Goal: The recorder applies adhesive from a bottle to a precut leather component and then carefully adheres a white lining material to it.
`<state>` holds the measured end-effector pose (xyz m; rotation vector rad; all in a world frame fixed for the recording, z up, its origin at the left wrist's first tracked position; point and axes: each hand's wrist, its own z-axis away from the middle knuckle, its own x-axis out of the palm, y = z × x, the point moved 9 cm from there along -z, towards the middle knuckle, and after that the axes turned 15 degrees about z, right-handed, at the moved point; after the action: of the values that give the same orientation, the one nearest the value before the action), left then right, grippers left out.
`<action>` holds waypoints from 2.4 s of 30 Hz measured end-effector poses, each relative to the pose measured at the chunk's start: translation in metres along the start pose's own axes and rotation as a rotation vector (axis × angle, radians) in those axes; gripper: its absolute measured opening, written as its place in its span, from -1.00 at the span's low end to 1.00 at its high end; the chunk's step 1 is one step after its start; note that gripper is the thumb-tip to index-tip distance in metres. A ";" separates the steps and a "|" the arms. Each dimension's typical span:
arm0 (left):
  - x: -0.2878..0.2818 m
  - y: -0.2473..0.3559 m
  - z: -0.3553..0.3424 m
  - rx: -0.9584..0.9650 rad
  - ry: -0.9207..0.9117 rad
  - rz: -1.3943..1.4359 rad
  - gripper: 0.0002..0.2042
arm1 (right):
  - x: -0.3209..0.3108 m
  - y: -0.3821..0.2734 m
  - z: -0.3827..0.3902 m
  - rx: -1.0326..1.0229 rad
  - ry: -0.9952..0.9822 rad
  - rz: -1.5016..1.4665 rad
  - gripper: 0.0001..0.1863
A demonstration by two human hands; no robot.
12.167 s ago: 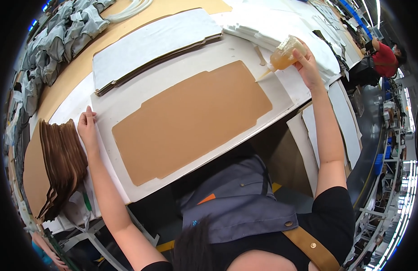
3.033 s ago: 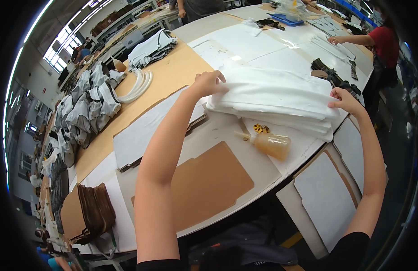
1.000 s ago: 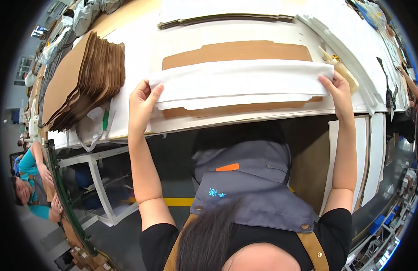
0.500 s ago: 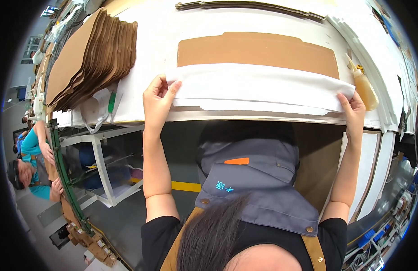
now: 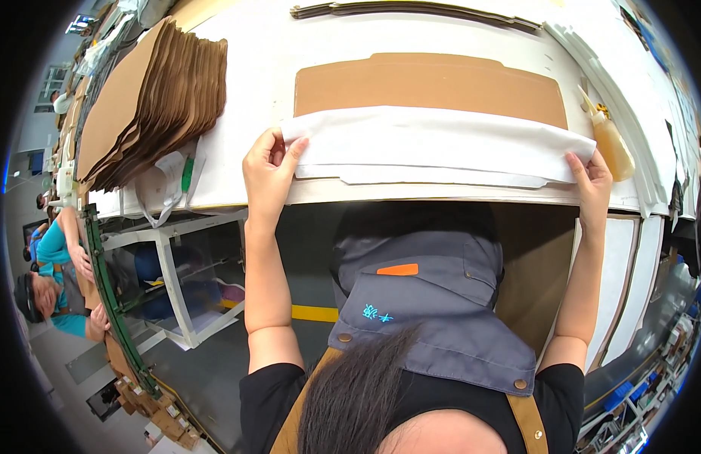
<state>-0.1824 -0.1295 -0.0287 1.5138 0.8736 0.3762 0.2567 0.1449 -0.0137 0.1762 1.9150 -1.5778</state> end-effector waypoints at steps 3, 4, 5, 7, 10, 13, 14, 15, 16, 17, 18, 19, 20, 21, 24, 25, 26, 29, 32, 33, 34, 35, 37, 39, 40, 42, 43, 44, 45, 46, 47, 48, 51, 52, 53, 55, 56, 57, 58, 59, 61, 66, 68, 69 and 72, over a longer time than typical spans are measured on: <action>0.000 -0.001 0.000 0.027 -0.001 -0.037 -0.73 | -0.001 0.004 0.000 -0.005 -0.001 -0.009 -0.78; 0.000 -0.001 -0.001 0.045 -0.004 -0.063 -0.73 | -0.002 0.006 0.000 -0.009 -0.006 -0.019 -0.78; 0.000 -0.002 0.000 0.047 -0.012 -0.058 -0.73 | -0.002 0.008 -0.001 -0.005 0.002 -0.015 -0.78; -0.001 -0.006 -0.001 0.049 0.009 -0.059 -0.74 | -0.001 0.005 0.000 -0.023 0.007 -0.028 -0.78; -0.001 -0.006 0.001 0.031 0.007 -0.031 -0.77 | 0.001 0.005 -0.002 -0.033 0.004 -0.010 -0.78; -0.001 -0.005 0.000 0.035 -0.009 -0.029 -0.80 | 0.001 0.004 -0.002 -0.022 0.019 0.002 -0.79; 0.000 -0.005 0.000 0.031 -0.008 -0.019 -0.81 | 0.001 0.004 -0.002 -0.024 0.013 0.005 -0.80; 0.004 -0.003 0.000 0.033 -0.019 -0.011 -0.81 | 0.001 0.004 -0.002 -0.026 0.008 0.008 -0.80; 0.006 0.001 0.000 0.041 -0.016 -0.012 -0.81 | 0.001 0.005 -0.002 -0.010 0.013 0.006 -0.80; 0.008 0.004 0.000 0.050 -0.013 -0.013 -0.82 | 0.001 0.006 -0.003 -0.005 0.024 0.013 -0.80; 0.008 0.005 0.000 0.037 -0.022 -0.030 -0.82 | -0.001 0.004 -0.004 -0.056 0.040 0.045 -0.80; 0.009 0.006 0.000 0.041 -0.033 -0.020 -0.82 | -0.002 0.000 -0.005 -0.106 0.057 0.077 -0.80; 0.008 0.008 0.000 0.052 -0.027 -0.030 -0.82 | -0.003 0.000 -0.006 -0.107 0.077 0.100 -0.81; 0.007 0.009 0.001 0.061 -0.021 -0.039 -0.81 | -0.005 -0.002 -0.006 -0.102 0.090 0.110 -0.81; 0.005 0.005 0.002 0.043 -0.030 -0.036 -0.82 | -0.005 -0.016 -0.005 -0.167 0.101 0.309 -0.80; 0.005 0.004 0.003 0.040 -0.028 -0.040 -0.82 | -0.006 -0.016 -0.005 -0.164 0.110 0.316 -0.80; 0.006 0.005 0.003 0.045 -0.035 -0.033 -0.82 | -0.006 -0.016 -0.005 -0.175 0.115 0.323 -0.80; 0.008 0.005 0.004 0.024 -0.037 -0.029 -0.82 | -0.008 -0.008 -0.004 -0.201 0.130 0.359 -0.80; 0.007 0.001 0.003 0.009 -0.038 -0.029 -0.82 | -0.007 -0.008 -0.003 -0.185 0.129 0.358 -0.79; 0.009 0.003 0.002 0.010 -0.042 -0.029 -0.82 | -0.008 -0.009 -0.004 -0.187 0.129 0.368 -0.79; 0.012 0.006 0.001 0.020 -0.052 -0.042 -0.83 | -0.009 -0.010 -0.005 -0.188 0.130 0.378 -0.79; 0.017 0.008 -0.001 0.029 -0.063 -0.055 -0.83 | -0.010 -0.008 -0.004 -0.182 0.132 0.379 -0.79; 0.010 0.010 0.002 0.051 -0.045 -0.051 -0.82 | -0.005 -0.015 -0.004 -0.180 0.128 0.369 -0.79; 0.002 0.013 0.004 0.065 -0.019 -0.061 -0.81 | -0.003 -0.017 -0.007 -0.200 0.124 0.380 -0.79; 0.004 0.015 0.003 0.088 -0.028 -0.079 -0.79 | -0.003 -0.013 -0.007 -0.204 0.124 0.400 -0.78; 0.005 0.017 0.001 0.118 -0.028 -0.113 -0.72 | -0.002 -0.011 -0.008 -0.212 0.127 0.371 -0.77; 0.008 0.024 0.000 0.162 -0.036 -0.151 -0.72 | -0.002 -0.009 -0.008 -0.215 0.141 0.356 -0.76; 0.008 0.023 0.000 0.182 -0.039 -0.162 -0.73 | -0.002 -0.007 -0.008 -0.204 0.139 0.372 -0.75; 0.009 0.022 0.000 0.201 -0.039 -0.176 -0.73 | -0.002 -0.004 -0.007 -0.196 0.135 0.387 -0.75; 0.009 0.025 -0.001 0.214 -0.040 -0.181 -0.74 | -0.004 -0.003 -0.007 -0.196 0.130 0.407 -0.76; 0.010 0.028 -0.001 0.227 -0.041 -0.183 -0.76 | -0.006 -0.006 -0.005 -0.195 0.121 0.403 -0.77; 0.011 0.030 -0.001 0.207 -0.037 -0.168 -0.77 | -0.008 -0.003 -0.004 -0.187 0.123 0.351 -0.78; 0.007 0.022 0.001 0.131 -0.017 -0.127 -0.80 | -0.003 -0.006 -0.001 -0.176 0.102 0.272 -0.80; 0.006 0.022 0.002 0.127 -0.020 -0.123 -0.80 | 0.000 -0.007 -0.001 -0.186 0.093 0.267 -0.80; 0.005 0.022 0.002 0.123 -0.025 -0.117 -0.80 | 0.002 -0.006 -0.003 -0.171 0.092 0.300 -0.80; 0.001 0.020 0.003 0.114 -0.008 -0.111 -0.80 | 0.002 -0.006 -0.004 -0.162 0.090 0.334 -0.80; 0.001 0.020 0.003 0.122 -0.010 -0.119 -0.80 | 0.002 -0.006 -0.004 -0.157 0.086 0.335 -0.80; 0.001 0.020 0.002 0.130 -0.013 -0.127 -0.79 | 0.002 -0.005 -0.004 -0.151 0.082 0.335 -0.80; 0.000 0.020 0.001 0.130 -0.005 -0.129 -0.79 | 0.003 -0.005 -0.005 -0.158 0.079 0.333 -0.80; 0.001 0.018 0.001 0.113 -0.008 -0.132 -0.79 | 0.002 -0.005 -0.005 -0.160 0.080 0.320 -0.80; 0.002 0.016 0.000 0.093 -0.009 -0.134 -0.78 | 0.002 -0.005 -0.004 -0.162 0.080 0.310 -0.80; 0.005 0.024 0.000 0.130 -0.015 -0.187 -0.77 | 0.000 -0.003 -0.004 -0.162 0.089 0.317 -0.79; 0.004 0.027 0.000 0.153 -0.011 -0.204 -0.76 | 0.002 -0.003 -0.005 -0.166 0.086 0.318 -0.79; 0.005 0.029 0.001 0.173 -0.010 -0.216 -0.76 | 0.001 -0.003 -0.005 -0.167 0.085 0.324 -0.79; 0.005 0.027 0.001 0.144 -0.014 -0.225 -0.76 | -0.001 -0.003 -0.003 -0.173 0.064 0.384 -0.80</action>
<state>-0.1703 -0.1248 -0.0043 1.5281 1.0663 0.1405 0.2544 0.1472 -0.0102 0.4932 1.9166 -1.1612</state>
